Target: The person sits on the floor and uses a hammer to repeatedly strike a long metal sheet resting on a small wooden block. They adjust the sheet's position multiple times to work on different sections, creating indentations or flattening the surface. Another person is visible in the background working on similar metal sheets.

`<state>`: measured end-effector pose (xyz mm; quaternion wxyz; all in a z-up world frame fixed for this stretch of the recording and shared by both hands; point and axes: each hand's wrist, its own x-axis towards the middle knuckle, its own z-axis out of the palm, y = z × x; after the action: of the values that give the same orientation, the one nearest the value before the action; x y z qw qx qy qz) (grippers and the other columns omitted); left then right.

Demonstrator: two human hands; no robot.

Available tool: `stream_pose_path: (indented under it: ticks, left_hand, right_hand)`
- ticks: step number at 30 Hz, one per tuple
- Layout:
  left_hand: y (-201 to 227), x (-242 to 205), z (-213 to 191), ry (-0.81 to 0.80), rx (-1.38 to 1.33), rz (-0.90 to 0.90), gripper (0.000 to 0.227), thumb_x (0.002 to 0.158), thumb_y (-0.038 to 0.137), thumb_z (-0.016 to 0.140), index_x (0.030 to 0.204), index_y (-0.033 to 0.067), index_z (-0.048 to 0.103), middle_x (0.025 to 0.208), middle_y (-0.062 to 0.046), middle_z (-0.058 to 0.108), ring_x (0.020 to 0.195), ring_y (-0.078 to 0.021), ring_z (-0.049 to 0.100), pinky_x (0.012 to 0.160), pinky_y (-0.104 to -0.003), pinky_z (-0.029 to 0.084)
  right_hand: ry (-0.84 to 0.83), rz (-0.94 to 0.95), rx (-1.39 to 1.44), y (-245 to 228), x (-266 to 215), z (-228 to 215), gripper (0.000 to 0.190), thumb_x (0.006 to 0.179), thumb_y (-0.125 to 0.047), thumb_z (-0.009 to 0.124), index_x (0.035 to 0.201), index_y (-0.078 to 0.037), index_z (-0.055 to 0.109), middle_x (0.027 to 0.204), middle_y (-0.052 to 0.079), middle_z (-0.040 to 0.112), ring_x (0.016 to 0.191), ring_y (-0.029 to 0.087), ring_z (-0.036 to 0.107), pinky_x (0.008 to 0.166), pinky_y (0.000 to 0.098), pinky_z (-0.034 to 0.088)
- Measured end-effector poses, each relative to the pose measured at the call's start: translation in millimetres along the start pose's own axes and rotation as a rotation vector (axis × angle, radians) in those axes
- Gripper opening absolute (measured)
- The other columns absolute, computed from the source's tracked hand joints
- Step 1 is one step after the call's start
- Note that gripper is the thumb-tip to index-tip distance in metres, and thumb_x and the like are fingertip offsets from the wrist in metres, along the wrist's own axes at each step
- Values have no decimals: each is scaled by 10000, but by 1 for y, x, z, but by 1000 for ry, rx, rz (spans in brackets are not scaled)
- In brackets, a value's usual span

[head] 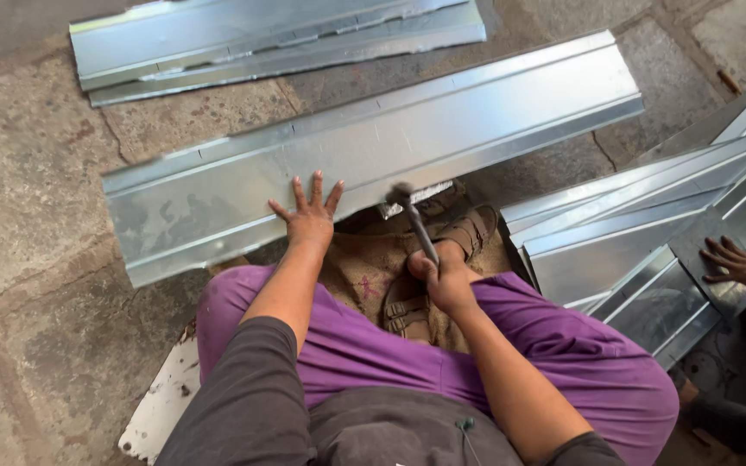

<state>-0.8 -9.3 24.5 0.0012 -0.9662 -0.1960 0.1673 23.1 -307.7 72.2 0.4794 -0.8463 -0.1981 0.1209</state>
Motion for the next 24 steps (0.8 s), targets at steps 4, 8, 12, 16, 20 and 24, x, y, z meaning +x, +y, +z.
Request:
stream_pose_path:
  ticks: [4,8,12,16,20,24]
  left_hand:
    - [-1,0,-4,-32,-2,-15,845,1022,63,378,1619,456,-73,1728,-35,-152,1554,-489,-47,1014,-909,78]
    - [3,-2,0,-36,-38,-26,849,1028,55,375,1622,463,-75,1736,-18,-159,1553,-477,-43,1026,-906,74]
    - [-3,5,-6,-37,-16,-28,837,1033,77,371,1620,464,-83,1727,-24,-163,1554,-476,-57,1029,-904,72]
    - [-1,5,-1,-52,-5,-29,843,1032,71,374,1617,472,-83,1727,-16,-166,1555,-477,-62,1029,-900,70]
    - [0,5,4,-20,-26,-37,820,1036,86,375,1626,435,-74,1731,-41,-160,1552,-496,-59,1026,-908,72]
    - [-2,8,5,-17,-29,-45,815,1033,88,368,1623,429,-79,1722,-54,-163,1548,-501,-67,1014,-912,73]
  right_hand:
    - [196,29,-208,0,14,-26,297,1090,-325,554,996,-73,679,816,102,678,709,210,661,598,374,523]
    - [339,-425,633,-50,33,-101,307,1198,-268,509,1003,-45,589,854,77,563,664,141,501,563,262,379]
    - [426,-941,804,-82,42,-135,534,1051,-651,458,1166,-136,537,820,30,592,586,106,483,516,232,414]
    - [379,-772,566,-44,25,-64,541,994,-533,551,1365,-142,505,792,59,589,663,127,518,622,252,475]
    - [-31,82,-216,9,2,-11,367,1132,-362,501,1134,-69,723,750,1,646,655,110,624,586,301,519]
    - [105,261,-247,5,13,-45,416,1102,-414,461,1032,-91,714,634,54,567,515,213,500,461,415,399]
